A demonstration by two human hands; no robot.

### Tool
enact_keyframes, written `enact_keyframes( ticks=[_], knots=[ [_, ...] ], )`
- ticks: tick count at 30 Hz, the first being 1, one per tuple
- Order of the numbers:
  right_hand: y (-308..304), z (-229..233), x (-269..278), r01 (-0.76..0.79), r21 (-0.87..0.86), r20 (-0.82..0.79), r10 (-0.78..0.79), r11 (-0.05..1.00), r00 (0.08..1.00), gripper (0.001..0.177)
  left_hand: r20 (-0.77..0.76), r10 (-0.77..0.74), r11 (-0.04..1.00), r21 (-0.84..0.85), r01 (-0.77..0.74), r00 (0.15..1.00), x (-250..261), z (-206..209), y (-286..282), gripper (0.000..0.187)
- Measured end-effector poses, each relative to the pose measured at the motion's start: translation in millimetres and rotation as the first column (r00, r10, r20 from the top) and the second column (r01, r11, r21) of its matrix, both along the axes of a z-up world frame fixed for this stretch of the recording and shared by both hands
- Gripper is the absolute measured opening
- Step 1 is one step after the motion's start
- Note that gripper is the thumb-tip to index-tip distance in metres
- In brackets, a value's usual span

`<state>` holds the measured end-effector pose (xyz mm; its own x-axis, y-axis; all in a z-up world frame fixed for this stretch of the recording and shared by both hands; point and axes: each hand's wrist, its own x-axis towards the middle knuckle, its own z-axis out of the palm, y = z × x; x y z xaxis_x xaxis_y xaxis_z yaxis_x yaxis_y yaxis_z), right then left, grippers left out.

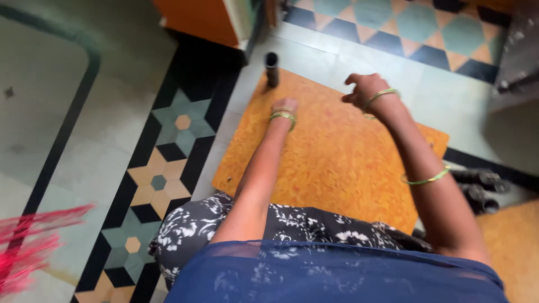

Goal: The person assembles a small wooden table by inserting cylindrical legs into pre-drilled holes on a tabletop. They handle multiple legs and the tabletop, then flip the table to check the underside.

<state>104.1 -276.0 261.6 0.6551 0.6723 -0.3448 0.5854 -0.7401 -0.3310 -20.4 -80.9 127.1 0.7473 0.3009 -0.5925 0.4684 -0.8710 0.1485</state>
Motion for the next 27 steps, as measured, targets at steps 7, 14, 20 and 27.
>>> enact_keyframes(
  ticks=[7,14,20,27],
  knots=[
    [114,-62,-33,-0.061,0.221,-0.031,0.07,0.973,0.997,0.052,-0.068,0.249,0.967,0.076,-0.244,0.966,-61,-18,62,0.111],
    [184,-96,-54,-0.119,0.481,0.249,-0.005,0.869,0.968,0.07,0.027,0.328,0.944,0.033,-0.329,0.944,-37,-73,68,0.071],
    [213,-97,-55,-0.114,0.337,0.366,-0.018,0.935,0.93,0.054,-0.053,0.341,0.938,-0.042,-0.343,0.939,-29,-93,73,0.076],
    [206,-91,-39,-0.335,0.314,0.412,0.191,0.888,0.891,0.039,-0.085,0.383,0.917,-0.086,-0.39,0.92,-21,-96,74,0.073]
  ],
)
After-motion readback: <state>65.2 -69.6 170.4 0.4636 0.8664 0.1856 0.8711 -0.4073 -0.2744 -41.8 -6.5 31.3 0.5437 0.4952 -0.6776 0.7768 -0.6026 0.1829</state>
